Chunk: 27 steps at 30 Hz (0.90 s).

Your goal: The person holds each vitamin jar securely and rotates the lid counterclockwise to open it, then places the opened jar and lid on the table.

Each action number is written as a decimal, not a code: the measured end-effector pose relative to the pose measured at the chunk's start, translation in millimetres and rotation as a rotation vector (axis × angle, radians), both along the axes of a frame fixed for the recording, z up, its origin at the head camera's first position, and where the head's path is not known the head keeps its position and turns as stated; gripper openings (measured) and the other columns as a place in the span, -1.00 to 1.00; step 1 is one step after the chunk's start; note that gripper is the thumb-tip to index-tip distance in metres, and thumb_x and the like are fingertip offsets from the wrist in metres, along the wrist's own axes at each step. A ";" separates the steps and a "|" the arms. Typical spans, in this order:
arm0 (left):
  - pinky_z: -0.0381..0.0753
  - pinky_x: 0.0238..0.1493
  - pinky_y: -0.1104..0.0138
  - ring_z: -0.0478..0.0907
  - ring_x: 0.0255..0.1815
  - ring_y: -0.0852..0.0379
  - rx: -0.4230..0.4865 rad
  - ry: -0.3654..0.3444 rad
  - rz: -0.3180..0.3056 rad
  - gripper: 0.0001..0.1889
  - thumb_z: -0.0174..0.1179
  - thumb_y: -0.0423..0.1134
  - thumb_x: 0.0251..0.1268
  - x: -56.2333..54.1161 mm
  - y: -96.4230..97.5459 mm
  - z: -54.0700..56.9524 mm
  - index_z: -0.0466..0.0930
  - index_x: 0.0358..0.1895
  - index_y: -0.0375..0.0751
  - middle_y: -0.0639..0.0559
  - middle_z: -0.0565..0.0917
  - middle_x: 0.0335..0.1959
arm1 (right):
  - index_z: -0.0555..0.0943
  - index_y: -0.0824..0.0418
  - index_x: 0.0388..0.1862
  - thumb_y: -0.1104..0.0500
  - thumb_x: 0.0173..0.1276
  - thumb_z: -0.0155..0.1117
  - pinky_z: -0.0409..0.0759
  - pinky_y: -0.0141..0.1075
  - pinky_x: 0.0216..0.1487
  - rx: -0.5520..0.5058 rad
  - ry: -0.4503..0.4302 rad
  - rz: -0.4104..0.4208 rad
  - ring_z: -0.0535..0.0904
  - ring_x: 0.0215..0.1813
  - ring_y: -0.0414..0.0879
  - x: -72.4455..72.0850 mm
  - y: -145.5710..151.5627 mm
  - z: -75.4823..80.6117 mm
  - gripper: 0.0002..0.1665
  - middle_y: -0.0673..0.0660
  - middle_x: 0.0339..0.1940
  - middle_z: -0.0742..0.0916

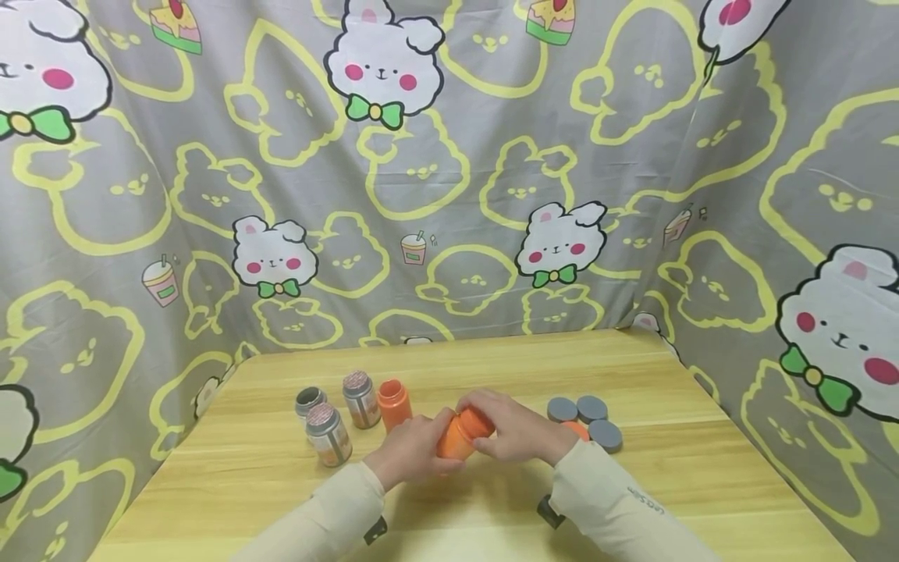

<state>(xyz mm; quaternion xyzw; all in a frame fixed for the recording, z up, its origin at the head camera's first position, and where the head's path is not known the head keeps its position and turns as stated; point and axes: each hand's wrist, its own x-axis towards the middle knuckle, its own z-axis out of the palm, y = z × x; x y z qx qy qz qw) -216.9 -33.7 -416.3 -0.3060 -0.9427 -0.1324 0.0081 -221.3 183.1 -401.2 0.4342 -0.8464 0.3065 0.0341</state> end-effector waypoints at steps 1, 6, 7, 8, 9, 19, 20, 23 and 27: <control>0.38 -0.57 0.36 0.39 -0.61 0.21 -0.002 -0.001 -0.001 -0.38 0.39 0.17 0.05 0.1 0.0 0.0 0.39 0.08 -0.06 0.14 0.48 -0.51 | 0.43 0.14 0.13 0.30 0.20 0.27 0.55 -0.28 -0.11 -0.002 0.001 0.005 0.48 -0.08 -0.18 0.3 0.0 0.1 -0.51 -0.01 0.04 0.55; 0.39 -0.55 0.36 0.39 -0.60 0.21 -0.007 -0.006 -0.003 -0.33 0.40 0.18 0.05 -0.2 -0.6 -0.5 0.39 0.14 -0.09 0.12 0.52 -0.48 | 0.40 0.19 0.25 0.00 0.37 0.24 0.54 -0.21 -0.09 0.040 0.007 -0.094 0.49 -0.09 -0.16 2.5 -1.4 0.3 -0.45 0.04 0.06 0.56; 0.39 -0.54 0.36 0.40 -0.59 0.21 -0.008 -0.010 -0.002 -0.33 0.39 0.18 0.05 -0.2 -0.5 -0.3 0.39 0.14 -0.09 0.12 0.53 -0.47 | 0.39 0.21 0.26 -0.07 0.39 0.21 0.54 -0.21 -0.11 0.053 0.007 -0.124 0.49 -0.11 -0.16 2.9 -2.0 0.5 -0.42 0.04 0.03 0.57; 0.40 -0.54 0.36 0.40 -0.59 0.21 -0.007 -0.014 -0.002 -0.33 0.39 0.18 0.05 -0.2 -0.6 0.2 0.39 0.14 -0.09 0.12 0.53 -0.47 | 0.40 0.21 0.25 -0.13 0.40 0.18 0.54 -0.22 -0.14 0.065 0.006 -0.154 0.50 -0.15 -0.17 2.9 -2.6 0.3 -0.40 0.04 -0.01 0.59; 0.40 -0.53 0.37 0.40 -0.59 0.21 -0.007 -0.017 -0.002 -0.34 0.39 0.18 0.06 0.0 -0.8 0.6 0.40 0.14 -0.08 0.12 0.53 -0.47 | 0.42 0.22 0.23 -0.17 0.41 0.16 0.54 -0.23 -0.17 0.072 0.002 -0.173 0.50 -0.18 -0.17 2.8 -3.3 0.0 -0.39 0.03 -0.05 0.60; 0.40 -0.55 0.35 0.39 -0.59 0.20 -0.015 -0.005 0.012 -0.35 0.40 0.18 0.04 2.1 -1.7 0.5 0.39 0.11 -0.09 0.12 0.51 -0.49 | 0.48 0.22 0.15 0.03 0.40 0.24 0.56 -0.20 -0.07 0.034 0.052 -0.088 0.52 -0.05 -0.15 0.9 -3.4 -3.0 -0.56 0.06 0.06 0.60; 0.40 -0.55 0.35 0.39 -0.60 0.20 -0.014 -0.004 0.013 -0.35 0.40 0.18 0.04 2.0 -1.9 0.0 0.39 0.09 -0.08 0.12 0.51 -0.49 | 0.48 0.20 0.15 0.07 0.38 0.25 0.56 -0.19 -0.06 0.028 0.054 -0.079 0.52 -0.03 -0.15 0.9 -3.2 -2.8 -0.58 0.05 0.07 0.59; 0.40 -0.55 0.35 0.39 -0.60 0.21 -0.008 -0.001 0.015 -0.38 0.40 0.17 0.04 1.7 -2.5 -0.1 0.38 0.06 -0.06 0.14 0.49 -0.50 | 0.48 0.13 0.13 0.18 0.31 0.28 0.55 -0.18 -0.03 0.010 0.051 -0.056 0.51 0.02 -0.14 1.2 -2.9 -2.0 -0.59 -0.01 0.09 0.57; 0.40 -0.55 0.36 0.39 -0.60 0.22 -0.004 0.002 0.008 -0.38 0.40 0.16 0.05 0.8 -2.8 0.5 0.38 0.07 -0.06 0.13 0.50 -0.50 | 0.46 0.09 0.20 0.17 0.29 0.29 0.55 -0.14 0.00 0.014 0.020 -0.076 0.50 0.06 -0.11 2.7 -3.1 -0.3 -0.51 0.00 0.14 0.54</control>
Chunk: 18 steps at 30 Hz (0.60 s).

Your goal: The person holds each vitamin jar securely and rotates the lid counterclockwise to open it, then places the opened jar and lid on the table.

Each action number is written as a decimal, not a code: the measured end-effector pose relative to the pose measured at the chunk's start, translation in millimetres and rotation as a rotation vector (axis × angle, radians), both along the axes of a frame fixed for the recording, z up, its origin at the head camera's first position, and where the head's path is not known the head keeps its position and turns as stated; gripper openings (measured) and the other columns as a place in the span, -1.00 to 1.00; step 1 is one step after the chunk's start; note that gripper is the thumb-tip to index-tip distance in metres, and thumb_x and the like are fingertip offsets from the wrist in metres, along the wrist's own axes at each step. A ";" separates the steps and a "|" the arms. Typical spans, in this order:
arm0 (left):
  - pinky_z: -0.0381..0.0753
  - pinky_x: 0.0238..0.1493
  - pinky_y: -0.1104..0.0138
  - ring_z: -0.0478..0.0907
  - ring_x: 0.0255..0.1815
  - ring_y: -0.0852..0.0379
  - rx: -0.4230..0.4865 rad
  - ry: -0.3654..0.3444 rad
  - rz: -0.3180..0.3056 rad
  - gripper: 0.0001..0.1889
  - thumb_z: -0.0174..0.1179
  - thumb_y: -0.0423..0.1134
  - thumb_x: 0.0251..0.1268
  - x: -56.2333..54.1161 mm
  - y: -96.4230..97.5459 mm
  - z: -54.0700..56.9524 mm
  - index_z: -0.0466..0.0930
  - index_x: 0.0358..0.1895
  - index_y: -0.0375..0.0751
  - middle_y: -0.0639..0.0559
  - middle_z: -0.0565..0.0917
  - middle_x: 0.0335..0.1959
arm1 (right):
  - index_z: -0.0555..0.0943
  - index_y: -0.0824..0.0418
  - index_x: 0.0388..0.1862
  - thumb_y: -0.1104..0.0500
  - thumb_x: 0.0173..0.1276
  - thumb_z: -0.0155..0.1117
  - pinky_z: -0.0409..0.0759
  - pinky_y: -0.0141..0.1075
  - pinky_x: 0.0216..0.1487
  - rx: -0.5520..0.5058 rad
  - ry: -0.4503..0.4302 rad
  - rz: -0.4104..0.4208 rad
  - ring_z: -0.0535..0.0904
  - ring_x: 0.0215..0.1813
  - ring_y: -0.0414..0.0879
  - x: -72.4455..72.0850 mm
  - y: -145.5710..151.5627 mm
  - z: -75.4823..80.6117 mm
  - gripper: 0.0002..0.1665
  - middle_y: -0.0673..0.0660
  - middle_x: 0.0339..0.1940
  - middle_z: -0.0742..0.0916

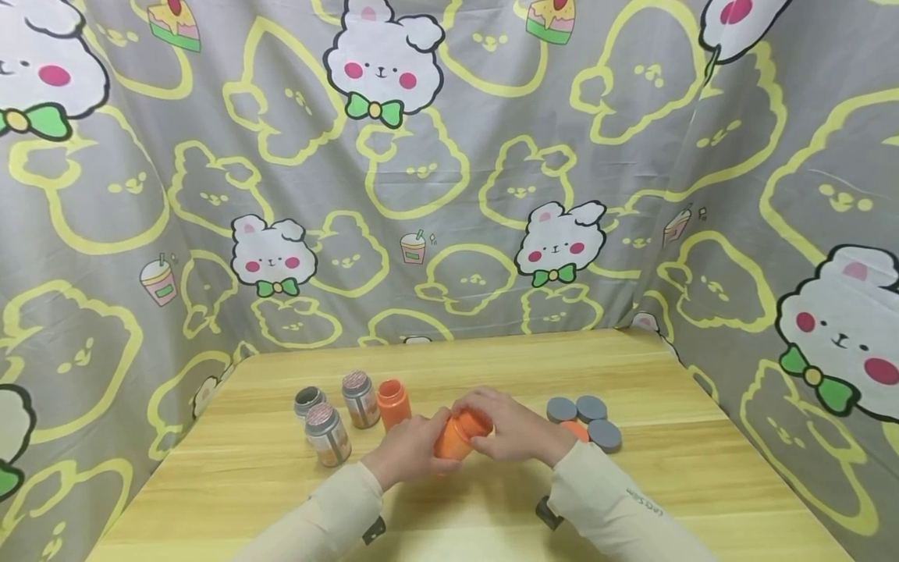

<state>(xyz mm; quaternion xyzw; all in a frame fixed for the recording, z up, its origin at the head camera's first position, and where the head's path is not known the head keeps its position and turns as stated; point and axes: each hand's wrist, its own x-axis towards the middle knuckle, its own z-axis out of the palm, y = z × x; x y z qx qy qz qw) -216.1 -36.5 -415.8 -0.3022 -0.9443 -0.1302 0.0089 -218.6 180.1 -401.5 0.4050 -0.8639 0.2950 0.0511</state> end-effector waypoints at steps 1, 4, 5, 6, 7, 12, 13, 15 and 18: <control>0.40 -0.55 0.36 0.39 -0.61 0.22 0.000 0.001 -0.003 -0.38 0.40 0.16 0.05 -0.1 0.0 0.1 0.38 0.07 -0.07 0.13 0.50 -0.50 | 0.44 0.10 0.23 0.11 0.32 0.28 0.55 -0.12 -0.01 0.009 -0.003 -0.022 0.50 0.05 -0.11 0.6 -0.2 0.2 -0.50 0.02 0.15 0.54; 0.40 -0.55 0.37 0.39 -0.61 0.22 0.002 -0.001 -0.009 -0.38 0.40 0.16 0.05 -0.5 0.5 0.5 0.39 0.07 -0.08 0.13 0.51 -0.50 | 0.43 0.16 0.24 -0.10 0.39 0.21 0.55 -0.14 -0.09 0.044 0.002 -0.097 0.52 -0.06 -0.12 1.6 -1.4 0.5 -0.44 0.05 0.08 0.58; 0.40 -0.55 0.38 0.39 -0.61 0.22 0.004 -0.003 -0.012 -0.38 0.40 0.16 0.05 -0.5 0.8 0.6 0.39 0.07 -0.09 0.13 0.51 -0.50 | 0.44 0.18 0.22 -0.15 0.40 0.17 0.55 -0.18 -0.14 0.054 0.002 -0.117 0.52 -0.12 -0.14 1.5 -1.8 0.4 -0.42 0.04 0.00 0.60; 0.40 -0.55 0.38 0.39 -0.61 0.22 0.004 -0.003 -0.013 -0.38 0.40 0.15 0.06 -0.4 0.9 0.8 0.39 0.07 -0.09 0.13 0.51 -0.50 | 0.46 0.19 0.18 -0.18 0.41 0.16 0.54 -0.22 -0.20 0.059 0.001 -0.129 0.52 -0.19 -0.16 1.2 -2.2 0.4 -0.43 0.02 -0.07 0.61; 0.40 -0.55 0.38 0.39 -0.61 0.22 0.003 -0.002 -0.015 -0.38 0.40 0.15 0.06 -0.5 1.0 0.9 0.39 0.07 -0.09 0.13 0.51 -0.50 | 0.48 0.21 0.14 -0.19 0.41 0.14 0.54 -0.25 -0.25 0.061 0.003 -0.133 0.51 -0.25 -0.18 0.8 -2.4 0.1 -0.43 0.00 -0.14 0.62; 0.39 -0.56 0.37 0.39 -0.61 0.21 -0.003 0.003 -0.011 -0.37 0.41 0.15 0.05 -0.4 1.1 0.3 0.39 0.09 -0.09 0.12 0.51 -0.50 | 0.50 0.23 0.10 -0.10 0.41 0.20 0.52 -0.31 -0.26 0.037 0.000 -0.083 0.49 -0.25 -0.22 -0.4 -1.5 0.2 -0.51 0.00 -0.12 0.63; 0.39 -0.56 0.37 0.39 -0.61 0.21 -0.002 0.003 -0.010 -0.37 0.41 0.15 0.05 -0.6 1.0 -0.1 0.39 0.08 -0.09 0.13 0.51 -0.50 | 0.50 0.22 0.11 -0.07 0.41 0.22 0.53 -0.30 -0.22 0.031 0.003 -0.071 0.50 -0.21 -0.21 -0.3 -1.0 0.4 -0.53 0.02 -0.06 0.63; 0.39 -0.56 0.36 0.39 -0.61 0.21 0.002 0.005 -0.009 -0.39 0.41 0.15 0.05 -0.8 1.1 -0.2 0.38 0.06 -0.08 0.13 0.50 -0.51 | 0.48 0.22 0.14 0.01 0.39 0.25 0.54 -0.26 -0.16 0.022 0.012 -0.052 0.51 -0.14 -0.19 -0.2 0.2 1.4 -0.55 0.06 0.01 0.62; 0.39 -0.57 0.36 0.39 -0.62 0.22 0.005 0.005 -0.008 -0.41 0.41 0.15 0.05 -1.7 0.8 -0.9 0.38 0.03 -0.06 0.15 0.49 -0.52 | 0.47 0.22 0.16 0.10 0.35 0.29 0.55 -0.21 -0.13 0.012 0.016 -0.043 0.51 -0.11 -0.16 0.1 2.1 2.6 -0.55 0.10 0.07 0.60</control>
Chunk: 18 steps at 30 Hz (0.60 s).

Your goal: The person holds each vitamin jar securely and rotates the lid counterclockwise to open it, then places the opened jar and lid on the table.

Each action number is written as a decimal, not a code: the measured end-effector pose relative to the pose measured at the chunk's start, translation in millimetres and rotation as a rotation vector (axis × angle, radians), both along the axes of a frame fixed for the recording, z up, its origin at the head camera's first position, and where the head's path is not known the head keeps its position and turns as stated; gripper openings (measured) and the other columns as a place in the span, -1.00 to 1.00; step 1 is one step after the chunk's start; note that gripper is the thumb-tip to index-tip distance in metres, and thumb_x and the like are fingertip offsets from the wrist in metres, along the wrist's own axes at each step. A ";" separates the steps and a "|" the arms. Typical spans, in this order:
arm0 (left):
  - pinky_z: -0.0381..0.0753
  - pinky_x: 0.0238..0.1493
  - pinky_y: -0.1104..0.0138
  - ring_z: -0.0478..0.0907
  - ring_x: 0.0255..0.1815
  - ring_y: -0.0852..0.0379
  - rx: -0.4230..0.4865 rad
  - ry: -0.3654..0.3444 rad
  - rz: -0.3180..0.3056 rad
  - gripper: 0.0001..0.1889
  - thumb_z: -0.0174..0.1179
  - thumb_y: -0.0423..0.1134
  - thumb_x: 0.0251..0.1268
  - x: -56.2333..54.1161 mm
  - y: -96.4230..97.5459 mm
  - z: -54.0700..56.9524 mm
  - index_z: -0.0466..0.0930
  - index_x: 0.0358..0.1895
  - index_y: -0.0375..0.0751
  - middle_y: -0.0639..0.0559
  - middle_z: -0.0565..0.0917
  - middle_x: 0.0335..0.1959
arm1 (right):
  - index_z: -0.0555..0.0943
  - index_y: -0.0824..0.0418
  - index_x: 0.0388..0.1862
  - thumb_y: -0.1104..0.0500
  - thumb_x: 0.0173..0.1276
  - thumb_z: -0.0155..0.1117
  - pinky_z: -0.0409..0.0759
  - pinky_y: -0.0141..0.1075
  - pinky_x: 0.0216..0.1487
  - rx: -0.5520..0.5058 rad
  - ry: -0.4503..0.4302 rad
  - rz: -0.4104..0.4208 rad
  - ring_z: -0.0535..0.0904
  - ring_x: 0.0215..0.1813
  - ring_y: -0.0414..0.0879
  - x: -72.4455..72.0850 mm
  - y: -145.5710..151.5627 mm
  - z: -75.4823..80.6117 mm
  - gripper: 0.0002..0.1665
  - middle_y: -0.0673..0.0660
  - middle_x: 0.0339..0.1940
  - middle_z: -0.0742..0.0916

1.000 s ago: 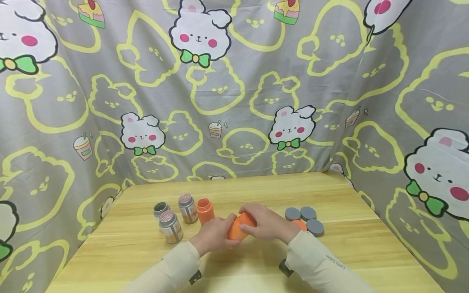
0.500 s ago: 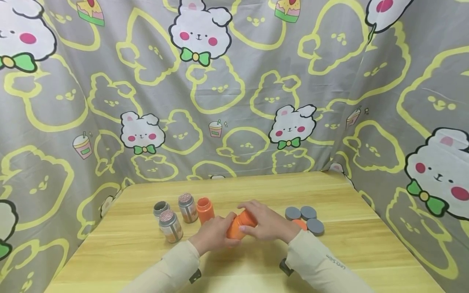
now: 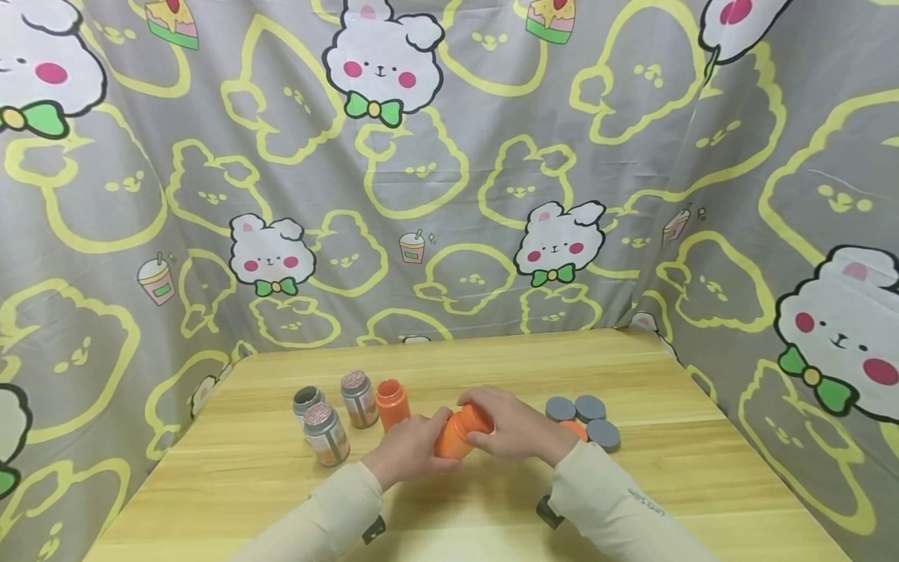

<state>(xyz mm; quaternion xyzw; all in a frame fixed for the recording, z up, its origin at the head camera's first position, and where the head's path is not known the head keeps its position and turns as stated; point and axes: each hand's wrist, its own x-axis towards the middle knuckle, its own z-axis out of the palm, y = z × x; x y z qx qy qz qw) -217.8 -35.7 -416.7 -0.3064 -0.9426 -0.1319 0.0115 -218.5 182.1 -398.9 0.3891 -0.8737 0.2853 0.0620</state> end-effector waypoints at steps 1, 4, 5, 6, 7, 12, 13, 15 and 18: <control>0.39 -0.57 0.36 0.39 -0.62 0.21 0.002 -0.001 0.001 -0.41 0.41 0.15 0.04 -0.1 0.0 -0.2 0.38 0.02 -0.06 0.15 0.49 -0.52 | 0.47 0.22 0.16 0.11 0.34 0.29 0.56 -0.19 -0.13 -0.001 -0.001 0.001 0.50 -0.11 -0.15 0.2 0.5 0.2 -0.54 0.10 0.08 0.60; 0.39 -0.57 0.36 0.39 -0.62 0.21 0.005 -0.004 0.002 -0.42 0.41 0.15 0.04 -0.2 -0.4 -0.8 0.38 0.01 -0.05 0.15 0.49 -0.52 | 0.46 0.22 0.17 0.11 0.34 0.30 0.57 -0.15 -0.15 0.001 -0.015 0.000 0.49 -0.12 -0.15 0.6 1.7 0.2 -0.52 0.10 0.10 0.59; 0.39 -0.57 0.36 0.39 -0.62 0.21 0.004 -0.005 0.003 -0.41 0.41 0.15 0.04 -0.2 -0.6 -0.9 0.38 0.02 -0.06 0.15 0.49 -0.52 | 0.46 0.22 0.18 0.10 0.34 0.30 0.57 -0.15 -0.15 0.002 -0.018 -0.003 0.49 -0.12 -0.15 0.6 2.0 0.1 -0.52 0.10 0.10 0.58; 0.39 -0.56 0.36 0.39 -0.62 0.21 0.004 -0.006 0.005 -0.41 0.41 0.15 0.04 -0.2 -0.7 -1.1 0.38 0.02 -0.06 0.15 0.49 -0.52 | 0.46 0.22 0.18 0.10 0.34 0.30 0.57 -0.15 -0.14 0.002 -0.019 -0.003 0.49 -0.11 -0.14 0.6 2.3 -0.1 -0.52 0.11 0.10 0.59; 0.39 -0.55 0.36 0.39 -0.62 0.21 0.003 -0.008 0.006 -0.41 0.41 0.14 0.04 0.0 -0.8 -1.2 0.38 0.03 -0.07 0.14 0.50 -0.52 | 0.46 0.22 0.18 0.10 0.35 0.30 0.57 -0.15 -0.14 0.001 -0.022 -0.006 0.49 -0.11 -0.14 0.5 2.6 -0.2 -0.52 0.10 0.10 0.59; 0.41 -0.52 0.36 0.40 -0.60 0.22 0.033 -0.015 0.021 -0.37 0.43 0.14 0.02 -0.4 -2.7 -3.2 0.39 0.09 -0.07 0.15 0.51 -0.50 | 0.45 0.21 0.19 0.08 0.35 0.30 0.57 -0.23 -0.19 -0.016 -0.039 -0.032 0.50 -0.17 -0.20 0.0 6.7 -0.6 -0.51 0.03 -0.01 0.60; 0.41 -0.52 0.35 0.40 -0.60 0.23 0.043 -0.015 0.024 -0.36 0.43 0.14 0.01 -0.6 -3.5 -3.9 0.39 0.09 -0.07 0.15 0.51 -0.50 | 0.45 0.21 0.19 0.07 0.35 0.31 0.57 -0.23 -0.20 -0.017 -0.044 -0.044 0.49 -0.19 -0.21 -0.3 8.1 -0.8 -0.50 0.00 -0.05 0.60; 0.41 -0.52 0.35 0.40 -0.60 0.23 0.070 -0.013 0.031 -0.35 0.44 0.15 -0.01 -1.7 -5.8 -5.3 0.38 0.08 -0.07 0.16 0.51 -0.51 | 0.44 0.23 0.19 0.06 0.34 0.32 0.56 -0.25 -0.22 -0.023 -0.054 -0.069 0.49 -0.23 -0.22 -1.3 11.3 -0.6 -0.47 -0.03 -0.12 0.59; 0.44 -0.49 0.35 0.41 -0.59 0.25 0.116 -0.009 0.038 -0.36 0.45 0.13 -0.02 -2.7 -10.5 -6.8 0.38 0.06 -0.07 0.16 0.52 -0.49 | 0.42 0.23 0.19 0.06 0.32 0.35 0.57 -0.23 -0.24 -0.043 -0.097 -0.135 0.50 -0.23 -0.21 -2.9 17.6 -1.4 -0.46 -0.04 -0.19 0.58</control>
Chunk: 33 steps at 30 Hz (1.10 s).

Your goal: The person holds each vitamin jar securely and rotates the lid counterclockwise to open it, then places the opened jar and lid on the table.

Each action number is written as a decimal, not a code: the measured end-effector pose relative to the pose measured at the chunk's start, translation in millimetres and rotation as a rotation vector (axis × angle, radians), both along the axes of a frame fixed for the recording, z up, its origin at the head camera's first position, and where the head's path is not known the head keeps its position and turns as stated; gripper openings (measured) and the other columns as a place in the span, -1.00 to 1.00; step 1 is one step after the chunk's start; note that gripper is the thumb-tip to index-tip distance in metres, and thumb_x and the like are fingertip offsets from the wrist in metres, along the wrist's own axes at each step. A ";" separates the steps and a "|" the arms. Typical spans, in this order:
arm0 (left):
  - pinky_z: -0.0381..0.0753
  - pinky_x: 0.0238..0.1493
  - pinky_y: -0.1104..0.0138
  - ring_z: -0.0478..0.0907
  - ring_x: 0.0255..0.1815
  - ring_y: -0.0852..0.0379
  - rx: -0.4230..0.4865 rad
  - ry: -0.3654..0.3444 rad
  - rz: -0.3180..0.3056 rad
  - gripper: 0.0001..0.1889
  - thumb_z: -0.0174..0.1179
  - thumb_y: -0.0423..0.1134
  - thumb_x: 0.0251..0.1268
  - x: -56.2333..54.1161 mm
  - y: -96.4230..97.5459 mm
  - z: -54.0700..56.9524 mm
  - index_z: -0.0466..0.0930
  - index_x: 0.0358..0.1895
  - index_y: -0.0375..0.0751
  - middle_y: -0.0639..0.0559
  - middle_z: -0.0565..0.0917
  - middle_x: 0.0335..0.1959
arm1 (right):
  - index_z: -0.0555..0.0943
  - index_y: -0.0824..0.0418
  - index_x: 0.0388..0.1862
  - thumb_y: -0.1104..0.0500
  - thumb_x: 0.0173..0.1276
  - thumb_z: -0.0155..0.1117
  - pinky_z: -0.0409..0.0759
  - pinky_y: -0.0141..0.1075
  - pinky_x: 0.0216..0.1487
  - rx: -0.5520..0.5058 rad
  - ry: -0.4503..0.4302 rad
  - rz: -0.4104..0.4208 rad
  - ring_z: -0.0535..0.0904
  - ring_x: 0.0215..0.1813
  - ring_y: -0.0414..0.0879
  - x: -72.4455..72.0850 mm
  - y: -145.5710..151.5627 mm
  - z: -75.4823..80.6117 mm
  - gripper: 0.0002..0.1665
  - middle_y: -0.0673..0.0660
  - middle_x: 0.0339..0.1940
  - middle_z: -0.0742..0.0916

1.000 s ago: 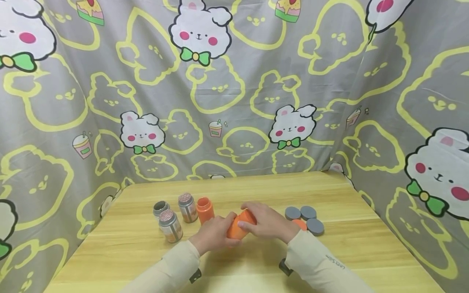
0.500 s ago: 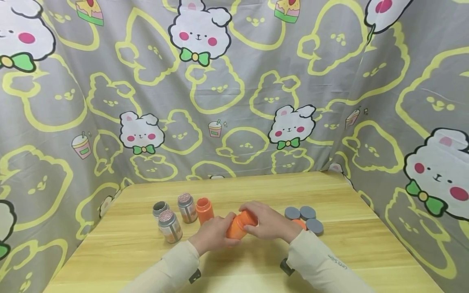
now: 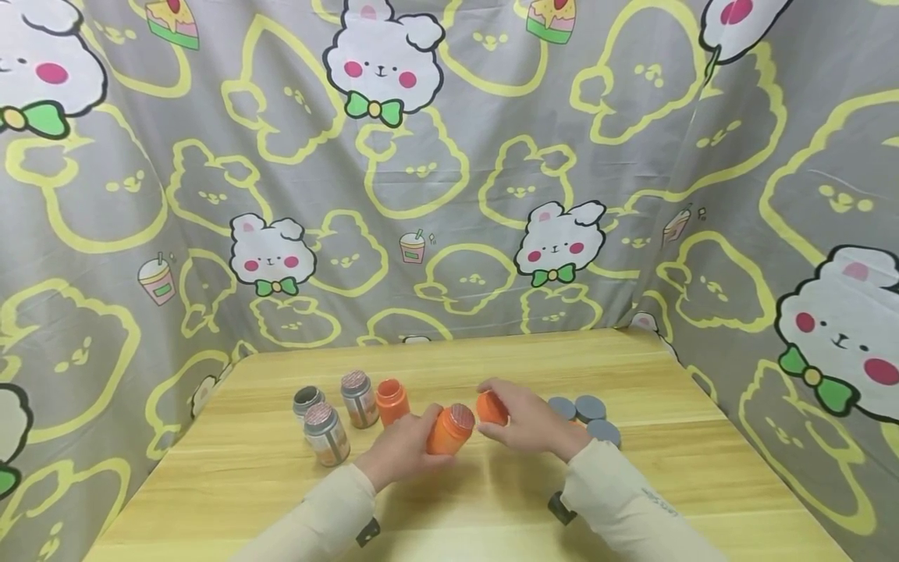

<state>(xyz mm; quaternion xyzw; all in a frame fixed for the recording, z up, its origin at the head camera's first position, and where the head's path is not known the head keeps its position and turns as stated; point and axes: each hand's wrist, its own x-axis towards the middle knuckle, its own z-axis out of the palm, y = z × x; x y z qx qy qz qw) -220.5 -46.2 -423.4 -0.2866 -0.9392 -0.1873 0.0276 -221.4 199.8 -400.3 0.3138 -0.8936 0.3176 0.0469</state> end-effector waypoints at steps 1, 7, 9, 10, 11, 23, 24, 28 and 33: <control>0.45 -0.48 0.35 0.42 -0.58 0.26 0.017 -0.002 0.003 -0.36 0.46 0.12 -0.02 -0.4 -2.0 -1.0 0.38 0.06 -0.07 0.16 0.53 -0.48 | 0.42 0.22 0.18 0.05 0.31 0.35 0.56 -0.24 -0.26 -0.003 -0.008 -0.027 0.49 -0.25 -0.20 -1.1 3.0 -0.6 -0.46 -0.05 -0.21 0.58; 0.50 -0.41 0.30 0.46 -0.48 0.23 0.064 -0.012 0.045 -0.32 0.46 0.11 -0.01 -1.8 -16.1 -6.9 0.38 0.13 -0.09 0.11 0.57 -0.38 | 0.45 0.22 0.10 0.02 0.29 0.37 0.49 -0.28 -0.31 0.019 0.020 -0.172 0.47 -0.31 -0.16 -13.6 30.9 -9.7 -0.49 -0.01 -0.24 0.58; 0.52 -0.38 0.26 0.50 -0.44 0.20 0.080 -0.011 0.065 -0.30 0.45 0.12 -0.01 -1.1 -21.2 -7.9 0.38 0.16 -0.11 0.08 0.59 -0.33 | 0.45 0.21 0.11 -0.02 0.30 0.37 0.49 -0.24 -0.28 0.033 0.015 -0.213 0.47 -0.29 -0.16 -18.8 43.0 -12.7 -0.47 0.01 -0.22 0.59; 0.54 -0.35 0.25 0.52 -0.41 0.19 0.092 -0.006 0.073 -0.29 0.45 0.12 -0.01 -0.5 -23.8 -8.4 0.38 0.17 -0.11 0.06 0.60 -0.30 | 0.44 0.21 0.12 -0.04 0.30 0.36 0.49 -0.22 -0.27 0.036 0.007 -0.225 0.48 -0.28 -0.15 -21.2 49.3 -13.7 -0.46 0.03 -0.22 0.59; 0.55 -0.31 0.23 0.54 -0.37 0.18 0.105 -0.001 0.081 -0.29 0.45 0.13 -0.01 0.1 -26.6 -8.8 0.39 0.17 -0.11 0.05 0.62 -0.26 | 0.44 0.23 0.13 -0.06 0.30 0.35 0.48 -0.20 -0.28 0.039 0.008 -0.235 0.48 -0.28 -0.14 -23.8 55.8 -14.5 -0.44 0.05 -0.22 0.60; 0.58 -0.09 0.13 0.61 -0.16 0.09 0.258 -0.054 0.144 -0.28 0.46 0.10 0.00 7.0 -65.9 -16.7 0.39 0.17 -0.18 -0.05 0.66 -0.08 | 0.49 0.28 0.08 -0.09 0.32 0.32 0.41 -0.17 -0.35 0.130 0.048 -0.420 0.44 -0.32 -0.02 -44.5 122.8 -29.3 -0.44 0.12 -0.29 0.57; 0.57 -0.07 0.12 0.61 -0.13 0.09 0.271 -0.071 0.148 -0.28 0.46 0.09 0.01 7.6 -68.7 -17.7 0.38 0.18 -0.17 -0.05 0.65 -0.06 | 0.49 0.28 0.08 -0.09 0.32 0.32 0.41 -0.17 -0.35 0.134 0.036 -0.435 0.44 -0.32 -0.01 -45.3 126.6 -30.5 -0.45 0.13 -0.29 0.57; 0.56 -0.02 0.08 0.62 -0.08 0.03 0.295 -0.090 0.174 -0.21 0.48 0.03 0.01 9.8 -77.7 -20.8 0.32 0.26 -0.23 -0.12 0.64 -0.01 | 0.49 0.29 0.03 -0.07 0.32 0.30 0.43 -0.13 -0.33 0.144 -0.007 -0.478 0.47 -0.30 0.04 -47.0 140.4 -34.8 -0.49 0.17 -0.29 0.58; 0.54 0.02 0.03 0.62 -0.07 -0.02 0.302 -0.102 0.210 -0.13 0.48 0.00 0.01 11.2 -82.2 -22.4 0.26 0.33 -0.34 -0.21 0.63 0.02 | 0.49 0.31 -0.01 -0.01 0.31 0.28 0.45 -0.09 -0.29 0.155 -0.030 -0.517 0.51 -0.27 0.08 -48.0 154.3 -41.9 -0.54 0.20 -0.29 0.60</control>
